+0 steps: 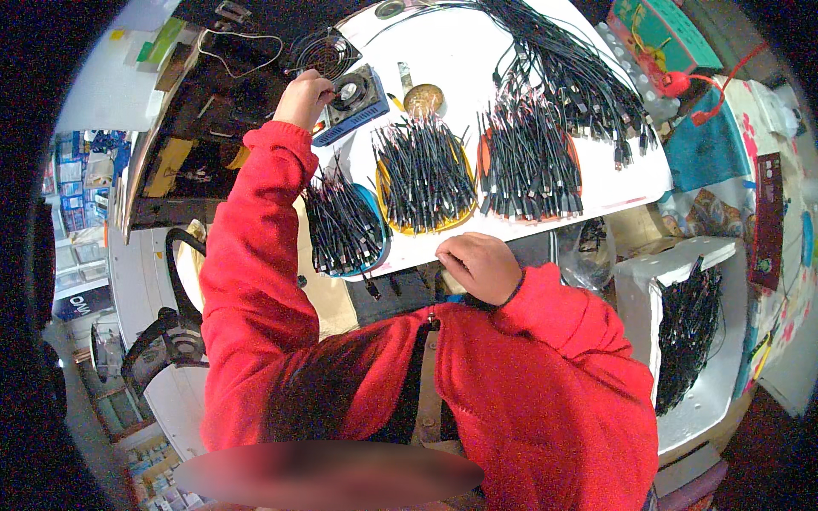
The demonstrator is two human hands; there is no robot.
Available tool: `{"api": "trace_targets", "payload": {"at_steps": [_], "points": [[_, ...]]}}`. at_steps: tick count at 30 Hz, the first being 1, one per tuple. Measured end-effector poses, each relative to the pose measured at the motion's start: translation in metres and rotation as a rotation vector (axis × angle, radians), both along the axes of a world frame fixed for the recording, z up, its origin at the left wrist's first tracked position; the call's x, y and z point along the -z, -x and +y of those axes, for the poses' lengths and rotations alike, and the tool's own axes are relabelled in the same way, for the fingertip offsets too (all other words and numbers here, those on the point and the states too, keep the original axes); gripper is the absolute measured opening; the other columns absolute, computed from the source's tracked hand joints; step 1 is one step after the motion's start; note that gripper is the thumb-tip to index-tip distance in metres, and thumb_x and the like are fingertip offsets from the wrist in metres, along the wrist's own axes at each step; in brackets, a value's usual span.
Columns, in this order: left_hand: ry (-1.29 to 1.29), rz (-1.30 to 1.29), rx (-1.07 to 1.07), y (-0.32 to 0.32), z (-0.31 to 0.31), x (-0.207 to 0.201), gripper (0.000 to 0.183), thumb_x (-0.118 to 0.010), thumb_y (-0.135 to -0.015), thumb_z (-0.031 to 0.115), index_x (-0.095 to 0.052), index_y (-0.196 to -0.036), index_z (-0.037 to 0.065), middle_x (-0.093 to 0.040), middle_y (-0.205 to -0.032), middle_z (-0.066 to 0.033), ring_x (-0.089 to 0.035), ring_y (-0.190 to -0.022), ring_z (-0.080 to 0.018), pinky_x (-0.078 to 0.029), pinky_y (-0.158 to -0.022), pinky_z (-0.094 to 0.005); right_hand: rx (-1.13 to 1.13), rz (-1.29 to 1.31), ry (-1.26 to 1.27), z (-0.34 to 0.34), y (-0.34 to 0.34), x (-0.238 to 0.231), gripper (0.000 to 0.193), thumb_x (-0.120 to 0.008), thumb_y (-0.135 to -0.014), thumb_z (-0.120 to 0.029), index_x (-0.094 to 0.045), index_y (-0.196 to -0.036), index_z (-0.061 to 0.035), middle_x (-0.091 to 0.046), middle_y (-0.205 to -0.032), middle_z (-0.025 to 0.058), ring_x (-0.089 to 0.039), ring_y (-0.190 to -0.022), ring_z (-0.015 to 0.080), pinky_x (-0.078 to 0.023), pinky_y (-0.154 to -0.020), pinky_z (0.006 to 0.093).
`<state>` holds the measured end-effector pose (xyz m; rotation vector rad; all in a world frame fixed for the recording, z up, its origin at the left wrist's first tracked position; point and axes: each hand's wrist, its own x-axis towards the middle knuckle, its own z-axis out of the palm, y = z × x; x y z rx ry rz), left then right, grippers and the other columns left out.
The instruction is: The person repeatedly picks small black electronic components from trays on a table, manipulates them with both hands, and places them back into the trays. The action is repetitive and focused on handling the components without visible tools.
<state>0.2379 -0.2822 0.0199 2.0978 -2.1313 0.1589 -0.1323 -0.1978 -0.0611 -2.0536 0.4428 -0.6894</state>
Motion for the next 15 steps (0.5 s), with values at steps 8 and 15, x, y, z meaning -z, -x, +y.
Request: {"api": "trace_targets", "payload": {"at_steps": [8,15], "points": [[-0.101,-0.065,0.015,-0.006,-0.014,0.005,0.008,-0.066,-0.074,0.007,-0.066,-0.079,0.001,-0.058,-0.085,-0.0175,-0.061,-0.083,-0.0376,-0.049,-0.072,-0.0436,-0.008,-0.016,-0.008,-0.001,0.000,0.001,0.006,-0.058,-0.083,-0.011,-0.059,-0.086,-0.0051,-0.060,-0.075,0.0109,-0.059,-0.071,0.0299,-0.045,-0.064,0.0378],[-0.124,-0.150,0.030,-0.003,-0.018,0.011,0.006,-0.063,-0.075,0.004,-0.064,-0.077,-0.001,-0.057,-0.088,-0.0192,-0.061,-0.085,-0.0391,-0.050,-0.074,-0.0442,-0.017,0.000,-0.001,-0.001,0.002,0.001,0.011,-0.056,-0.085,-0.015,-0.058,-0.086,-0.0043,-0.060,-0.076,0.0126,-0.059,-0.073,0.0319,-0.046,-0.065,0.0414]]}}
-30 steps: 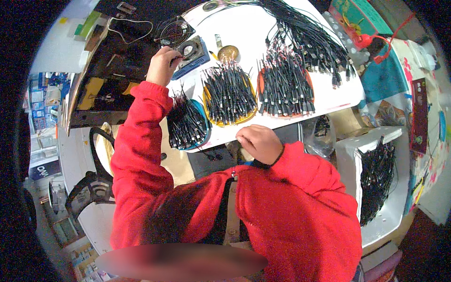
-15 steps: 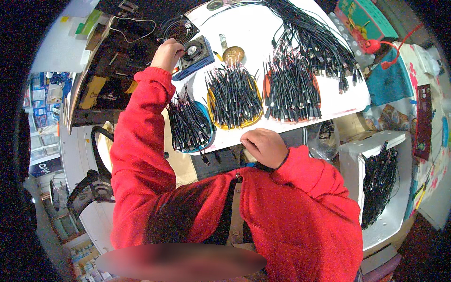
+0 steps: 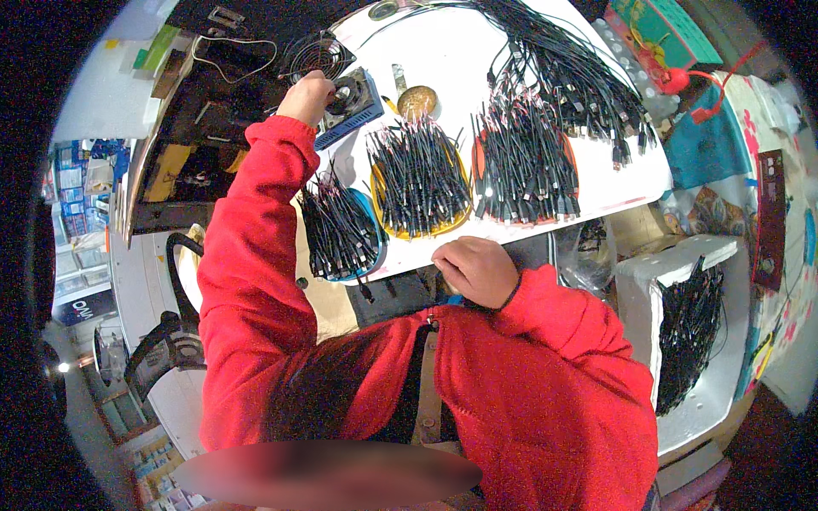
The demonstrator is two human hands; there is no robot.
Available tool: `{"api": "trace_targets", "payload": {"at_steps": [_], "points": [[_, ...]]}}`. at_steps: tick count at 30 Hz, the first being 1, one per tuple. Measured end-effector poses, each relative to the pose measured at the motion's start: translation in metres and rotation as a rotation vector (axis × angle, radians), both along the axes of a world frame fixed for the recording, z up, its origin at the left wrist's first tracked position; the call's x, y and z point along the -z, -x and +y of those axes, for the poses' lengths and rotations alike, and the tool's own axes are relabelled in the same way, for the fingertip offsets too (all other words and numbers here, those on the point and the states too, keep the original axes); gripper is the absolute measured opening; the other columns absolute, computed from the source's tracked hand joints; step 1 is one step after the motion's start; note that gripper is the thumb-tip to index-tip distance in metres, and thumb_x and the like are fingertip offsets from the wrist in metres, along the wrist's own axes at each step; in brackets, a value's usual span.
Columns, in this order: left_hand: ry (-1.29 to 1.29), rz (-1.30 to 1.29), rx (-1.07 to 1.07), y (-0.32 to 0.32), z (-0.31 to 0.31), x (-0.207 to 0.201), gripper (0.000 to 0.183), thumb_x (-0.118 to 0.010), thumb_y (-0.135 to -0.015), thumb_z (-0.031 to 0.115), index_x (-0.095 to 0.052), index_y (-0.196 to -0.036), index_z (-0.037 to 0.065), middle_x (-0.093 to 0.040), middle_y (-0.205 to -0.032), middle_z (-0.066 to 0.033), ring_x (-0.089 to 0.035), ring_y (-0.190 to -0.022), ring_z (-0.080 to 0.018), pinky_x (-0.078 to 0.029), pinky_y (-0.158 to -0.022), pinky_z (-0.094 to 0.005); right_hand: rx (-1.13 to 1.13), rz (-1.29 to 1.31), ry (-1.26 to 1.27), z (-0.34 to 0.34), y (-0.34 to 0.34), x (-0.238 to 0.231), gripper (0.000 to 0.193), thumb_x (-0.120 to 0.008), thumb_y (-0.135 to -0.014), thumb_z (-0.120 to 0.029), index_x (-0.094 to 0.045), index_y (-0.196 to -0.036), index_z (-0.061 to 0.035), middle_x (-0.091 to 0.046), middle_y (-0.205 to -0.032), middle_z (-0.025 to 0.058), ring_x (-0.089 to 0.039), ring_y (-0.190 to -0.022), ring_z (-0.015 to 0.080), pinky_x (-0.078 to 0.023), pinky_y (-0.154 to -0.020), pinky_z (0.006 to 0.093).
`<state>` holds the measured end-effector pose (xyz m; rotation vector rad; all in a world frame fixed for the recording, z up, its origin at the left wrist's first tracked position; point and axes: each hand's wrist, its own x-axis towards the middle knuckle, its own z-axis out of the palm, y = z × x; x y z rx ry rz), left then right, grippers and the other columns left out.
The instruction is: The person repeatedly picks small black electronic components from trays on a table, manipulates them with both hands, and places them back into the trays. The action is repetitive and focused on handling the components without visible tools.
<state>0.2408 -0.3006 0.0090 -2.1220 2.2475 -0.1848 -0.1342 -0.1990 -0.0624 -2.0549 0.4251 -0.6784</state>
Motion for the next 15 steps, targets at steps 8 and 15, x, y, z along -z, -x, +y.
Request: {"api": "trace_targets", "payload": {"at_steps": [8,15], "points": [[0.126,0.128,-0.034,0.020,0.015,-0.023,0.008,-0.066,-0.074,0.008,-0.067,-0.080,0.002,-0.058,-0.081,-0.0154,-0.061,-0.080,-0.0344,-0.049,-0.071,-0.0410,0.014,-0.027,-0.011,0.002,0.004,-0.003,0.010,-0.056,-0.085,-0.014,-0.058,-0.086,-0.0037,-0.060,-0.076,0.0126,-0.059,-0.070,0.0303,-0.046,-0.063,0.0382],[0.545,0.572,0.069,0.111,0.111,-0.089,0.010,-0.071,-0.073,0.005,-0.067,-0.082,0.002,-0.062,-0.081,-0.0113,-0.062,-0.071,-0.0249,-0.049,-0.063,-0.0303,0.056,0.046,-0.324,0.010,0.008,-0.033,0.014,-0.054,-0.091,-0.012,-0.062,-0.089,-0.0005,-0.060,-0.075,0.0059,-0.057,-0.064,0.0128,-0.044,-0.058,0.0264]]}}
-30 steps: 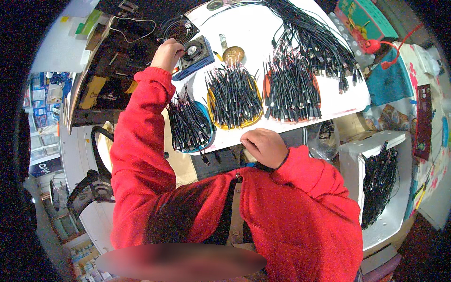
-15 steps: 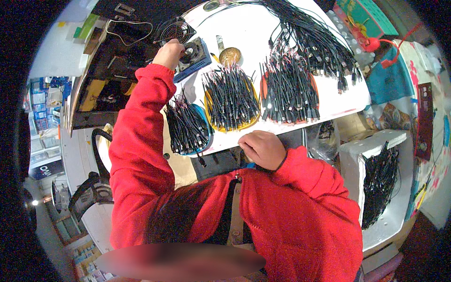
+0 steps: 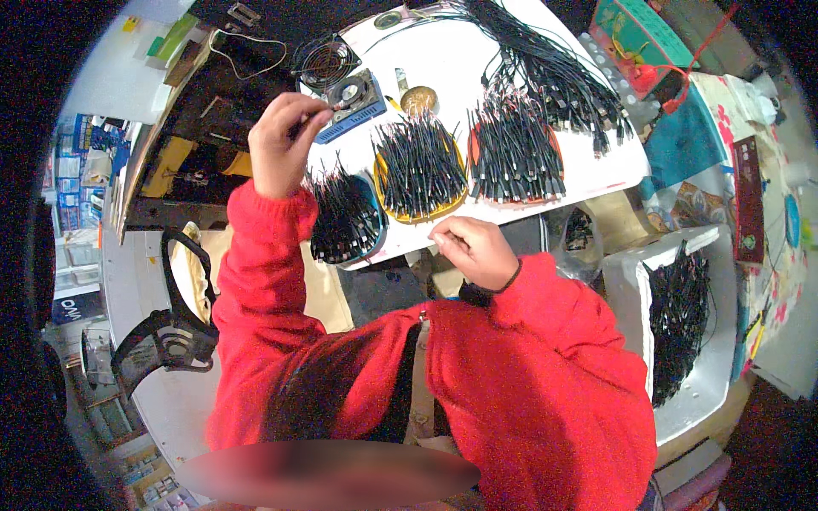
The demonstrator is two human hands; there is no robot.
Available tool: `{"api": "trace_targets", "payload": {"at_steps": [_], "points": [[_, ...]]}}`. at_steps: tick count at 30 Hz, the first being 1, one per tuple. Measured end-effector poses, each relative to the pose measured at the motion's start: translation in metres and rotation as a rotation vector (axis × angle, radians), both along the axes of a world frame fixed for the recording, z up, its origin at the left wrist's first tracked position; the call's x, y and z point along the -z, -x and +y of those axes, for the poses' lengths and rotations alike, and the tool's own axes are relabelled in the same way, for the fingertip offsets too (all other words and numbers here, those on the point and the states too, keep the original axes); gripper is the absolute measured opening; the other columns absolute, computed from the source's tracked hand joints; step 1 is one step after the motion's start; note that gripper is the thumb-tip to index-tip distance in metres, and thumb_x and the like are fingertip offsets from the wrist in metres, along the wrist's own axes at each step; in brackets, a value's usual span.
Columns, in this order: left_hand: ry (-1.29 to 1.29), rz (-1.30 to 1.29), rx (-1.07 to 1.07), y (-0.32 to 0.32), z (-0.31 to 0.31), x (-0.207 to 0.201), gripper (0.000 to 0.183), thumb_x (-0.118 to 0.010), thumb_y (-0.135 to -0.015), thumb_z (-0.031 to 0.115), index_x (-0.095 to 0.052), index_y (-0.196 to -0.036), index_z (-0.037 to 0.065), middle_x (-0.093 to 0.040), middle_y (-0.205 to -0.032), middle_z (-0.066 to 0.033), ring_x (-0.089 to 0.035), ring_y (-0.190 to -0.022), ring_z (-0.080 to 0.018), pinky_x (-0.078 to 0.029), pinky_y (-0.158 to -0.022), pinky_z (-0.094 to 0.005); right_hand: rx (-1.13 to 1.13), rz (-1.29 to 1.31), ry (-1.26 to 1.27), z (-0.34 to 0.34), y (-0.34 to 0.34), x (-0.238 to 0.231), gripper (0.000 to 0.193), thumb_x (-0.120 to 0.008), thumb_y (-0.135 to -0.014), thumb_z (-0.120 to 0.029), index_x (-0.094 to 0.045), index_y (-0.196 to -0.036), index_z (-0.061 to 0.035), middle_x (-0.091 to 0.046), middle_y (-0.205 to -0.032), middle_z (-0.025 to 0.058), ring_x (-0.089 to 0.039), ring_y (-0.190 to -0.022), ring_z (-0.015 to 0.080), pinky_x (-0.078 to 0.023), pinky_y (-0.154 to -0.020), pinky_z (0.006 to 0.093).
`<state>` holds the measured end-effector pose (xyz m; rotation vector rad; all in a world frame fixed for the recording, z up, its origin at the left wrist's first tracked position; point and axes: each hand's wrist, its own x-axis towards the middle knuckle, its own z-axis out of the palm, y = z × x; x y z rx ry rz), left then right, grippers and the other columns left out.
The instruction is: The person repeatedly picks small black electronic components from trays on a table, manipulates them with both hands, and places them back into the trays. The action is repetitive and focused on handling the components without visible tools.
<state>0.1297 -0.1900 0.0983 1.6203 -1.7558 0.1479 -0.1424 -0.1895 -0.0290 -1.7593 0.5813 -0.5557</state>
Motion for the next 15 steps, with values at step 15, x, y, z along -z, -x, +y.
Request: {"api": "trace_targets", "payload": {"at_steps": [15], "points": [[-0.129,1.052,0.502,0.183,0.092,-0.002,0.033,-0.057,-0.082,-0.007,-0.055,-0.115,-0.004,-0.053,-0.117,-0.0110,-0.053,-0.107,-0.0187,-0.043,-0.090,-0.0284,0.057,-0.455,-0.058,0.043,0.054,-0.067,0.023,-0.045,-0.097,-0.023,-0.051,-0.102,-0.0016,-0.061,-0.085,0.0080,-0.060,-0.077,0.0154,-0.049,-0.070,0.0288]]}}
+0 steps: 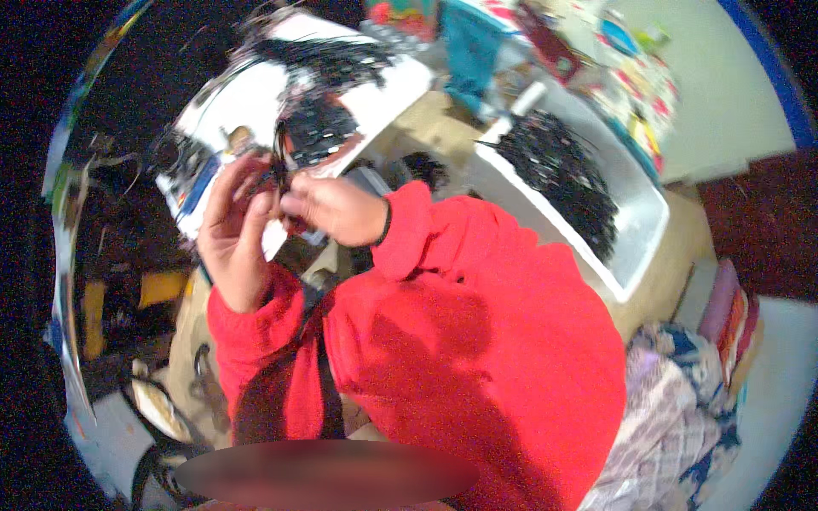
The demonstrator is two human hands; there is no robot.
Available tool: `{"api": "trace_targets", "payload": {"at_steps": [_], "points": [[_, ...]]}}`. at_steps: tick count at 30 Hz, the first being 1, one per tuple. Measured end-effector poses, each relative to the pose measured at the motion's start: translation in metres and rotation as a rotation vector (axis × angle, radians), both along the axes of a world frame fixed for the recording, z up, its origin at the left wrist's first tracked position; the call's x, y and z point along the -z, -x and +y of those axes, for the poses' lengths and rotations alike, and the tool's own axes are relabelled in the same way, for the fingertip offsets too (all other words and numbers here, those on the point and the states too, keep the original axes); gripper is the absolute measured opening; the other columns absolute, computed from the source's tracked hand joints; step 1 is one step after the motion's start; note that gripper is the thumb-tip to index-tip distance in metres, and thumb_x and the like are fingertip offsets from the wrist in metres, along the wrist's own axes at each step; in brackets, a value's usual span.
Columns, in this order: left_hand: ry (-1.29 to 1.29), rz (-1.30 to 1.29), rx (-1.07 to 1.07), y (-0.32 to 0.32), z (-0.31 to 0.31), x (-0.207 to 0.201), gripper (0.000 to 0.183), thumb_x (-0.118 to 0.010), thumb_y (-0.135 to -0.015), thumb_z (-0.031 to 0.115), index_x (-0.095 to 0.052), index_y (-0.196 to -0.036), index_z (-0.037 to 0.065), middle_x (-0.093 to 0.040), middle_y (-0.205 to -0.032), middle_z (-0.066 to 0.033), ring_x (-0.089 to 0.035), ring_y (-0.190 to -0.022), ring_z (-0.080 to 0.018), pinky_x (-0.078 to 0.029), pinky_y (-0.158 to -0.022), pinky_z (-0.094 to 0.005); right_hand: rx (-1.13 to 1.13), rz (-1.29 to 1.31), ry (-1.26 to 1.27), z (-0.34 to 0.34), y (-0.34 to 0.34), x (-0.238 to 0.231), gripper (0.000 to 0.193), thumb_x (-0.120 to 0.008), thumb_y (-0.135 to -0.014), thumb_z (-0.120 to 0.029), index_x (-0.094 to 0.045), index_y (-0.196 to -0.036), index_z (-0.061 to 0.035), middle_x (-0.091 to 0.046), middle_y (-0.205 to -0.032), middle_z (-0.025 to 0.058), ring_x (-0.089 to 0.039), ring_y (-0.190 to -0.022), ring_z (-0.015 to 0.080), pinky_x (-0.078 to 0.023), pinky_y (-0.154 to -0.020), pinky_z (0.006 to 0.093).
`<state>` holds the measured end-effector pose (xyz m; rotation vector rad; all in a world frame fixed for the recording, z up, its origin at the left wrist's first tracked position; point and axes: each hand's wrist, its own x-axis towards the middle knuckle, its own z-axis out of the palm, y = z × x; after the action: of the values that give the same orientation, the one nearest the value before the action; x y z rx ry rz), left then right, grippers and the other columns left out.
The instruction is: The person repeatedly picks small black electronic components from trays on a table, manipulates them with both hands, and places them back into the trays. The action is repetitive and focused on handling the components without visible tools.
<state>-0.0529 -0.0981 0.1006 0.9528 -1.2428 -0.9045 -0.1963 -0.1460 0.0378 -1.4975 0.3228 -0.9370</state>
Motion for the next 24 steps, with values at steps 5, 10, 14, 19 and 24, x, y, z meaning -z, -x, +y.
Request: {"api": "trace_targets", "payload": {"at_steps": [5,10,14,19,24], "points": [[-0.055,-0.090,0.051,-0.018,0.008,0.019,0.033,-0.055,-0.087,-0.003,-0.052,-0.120,-0.004,-0.051,-0.122,-0.0109,-0.050,-0.114,-0.0201,-0.036,-0.100,-0.0322,0.606,0.117,0.019,-0.005,0.170,-0.068,0.028,-0.042,-0.099,-0.032,-0.052,-0.094,-0.0058,-0.052,-0.077,0.0004,-0.045,-0.062,0.0055,-0.039,-0.055,0.0189],[-0.174,-0.202,-0.013,-0.054,0.022,0.059,0.025,-0.055,-0.087,-0.001,-0.057,-0.112,-0.003,-0.055,-0.115,-0.0099,-0.052,-0.105,-0.0166,-0.041,-0.089,-0.0279,1.012,0.464,0.181,0.027,0.281,-0.118,0.025,-0.038,-0.100,-0.027,-0.052,-0.099,-0.0065,-0.052,-0.079,-0.0009,-0.044,-0.064,0.0047,-0.035,-0.055,0.0183],[-0.362,-0.139,-0.102,-0.080,0.037,0.086,0.024,-0.057,-0.088,0.003,-0.059,-0.111,-0.003,-0.059,-0.109,-0.0085,-0.056,-0.098,-0.0142,-0.046,-0.079,-0.0256,1.047,0.996,0.148,-0.004,0.327,-0.063,0.025,-0.038,-0.097,-0.023,-0.052,-0.095,-0.0023,-0.058,-0.072,0.0077,-0.057,-0.065,0.0167,-0.045,-0.059,0.0308],[-0.444,-0.065,-0.149,-0.108,0.055,0.105,0.025,-0.059,-0.089,0.009,-0.060,-0.112,-0.001,-0.063,-0.103,-0.0062,-0.059,-0.092,-0.0125,-0.046,-0.077,-0.0236,1.062,1.546,0.006,-0.069,0.341,0.065,0.025,-0.048,-0.091,-0.024,-0.054,-0.096,-0.0007,-0.062,-0.085,0.0249,-0.060,-0.084,0.0399,-0.046,-0.073,0.0478],[-0.484,-0.065,-0.181,-0.116,0.064,0.116,0.024,-0.059,-0.089,0.009,-0.060,-0.111,-0.001,-0.064,-0.102,-0.0072,-0.060,-0.093,-0.0132,-0.045,-0.074,-0.0236,1.260,1.565,0.232,-0.083,0.314,0.128,0.028,-0.063,-0.082,-0.026,-0.060,-0.096,-0.0015,-0.063,-0.090,0.0233,-0.060,-0.091,0.0381,-0.046,-0.081,0.0453]]}}
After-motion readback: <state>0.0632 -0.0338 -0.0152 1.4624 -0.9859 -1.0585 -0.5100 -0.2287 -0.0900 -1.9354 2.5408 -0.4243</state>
